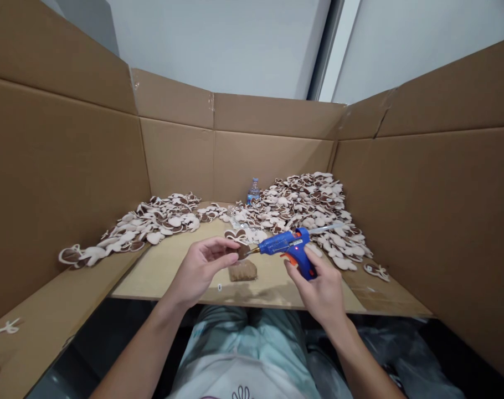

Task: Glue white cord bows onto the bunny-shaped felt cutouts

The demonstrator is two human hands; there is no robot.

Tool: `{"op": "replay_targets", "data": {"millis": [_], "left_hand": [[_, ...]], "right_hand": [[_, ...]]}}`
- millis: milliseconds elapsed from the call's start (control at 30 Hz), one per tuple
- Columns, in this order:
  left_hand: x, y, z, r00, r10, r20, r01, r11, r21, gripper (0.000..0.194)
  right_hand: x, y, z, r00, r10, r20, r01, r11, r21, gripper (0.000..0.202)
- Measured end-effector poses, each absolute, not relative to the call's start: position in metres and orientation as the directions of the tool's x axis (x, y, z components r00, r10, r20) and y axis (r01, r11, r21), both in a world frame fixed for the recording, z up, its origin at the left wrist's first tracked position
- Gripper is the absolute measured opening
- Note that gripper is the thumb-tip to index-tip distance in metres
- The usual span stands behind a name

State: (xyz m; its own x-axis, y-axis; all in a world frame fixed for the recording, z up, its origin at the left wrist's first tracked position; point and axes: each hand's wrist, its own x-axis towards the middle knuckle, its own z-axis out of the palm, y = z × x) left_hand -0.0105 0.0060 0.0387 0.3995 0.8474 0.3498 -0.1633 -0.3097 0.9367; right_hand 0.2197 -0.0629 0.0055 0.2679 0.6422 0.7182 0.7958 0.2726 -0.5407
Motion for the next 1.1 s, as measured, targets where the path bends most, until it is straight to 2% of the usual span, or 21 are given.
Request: {"op": "replay_targets", "data": {"millis": [267,467,567,667,767,933,1033,1100], "left_hand": [[-0.010,0.006,0.039,0.391,0.853,0.346,-0.189,-0.293,0.937,0.014],[-0.012,0.006,0.040,0.406,0.849,0.339,-0.214,-0.272,0.938,0.013],[-0.013,0.007,0.041,0.420,0.848,0.322,-0.199,-0.260,0.945,0.012],[-0.014,0.011,0.040,0.431,0.849,0.306,-0.177,-0.253,0.951,0.013],[-0.015,0.016,0.039,0.423,0.857,0.295,-0.186,-0.237,0.954,0.015],[-0.017,0.024,0.036,0.392,0.877,0.277,-0.225,-0.201,0.953,0.018],[-0.019,0.026,0.036,0.380,0.884,0.271,-0.235,-0.191,0.953,0.018],[-0.020,0.027,0.037,0.366,0.890,0.272,-0.237,-0.193,0.952,0.018]], "right_hand": [[0.222,-0.060,0.002,0.233,0.552,0.801,0.835,0.308,-0.455,0.017],[0.228,-0.058,0.000,0.221,0.521,0.825,0.876,0.265,-0.402,0.017],[0.236,-0.047,-0.003,0.257,0.638,0.726,0.881,0.154,-0.448,0.023],[0.242,-0.030,-0.014,0.288,0.839,0.462,0.870,-0.027,-0.492,0.024],[0.243,-0.014,-0.032,0.288,0.919,0.270,0.861,-0.125,-0.492,0.017],[0.241,-0.005,-0.051,0.302,0.930,0.211,0.875,-0.182,-0.448,0.021],[0.241,-0.007,-0.052,0.325,0.919,0.223,0.891,-0.219,-0.397,0.025],[0.239,-0.010,-0.052,0.355,0.896,0.265,0.899,-0.250,-0.358,0.034]]}}
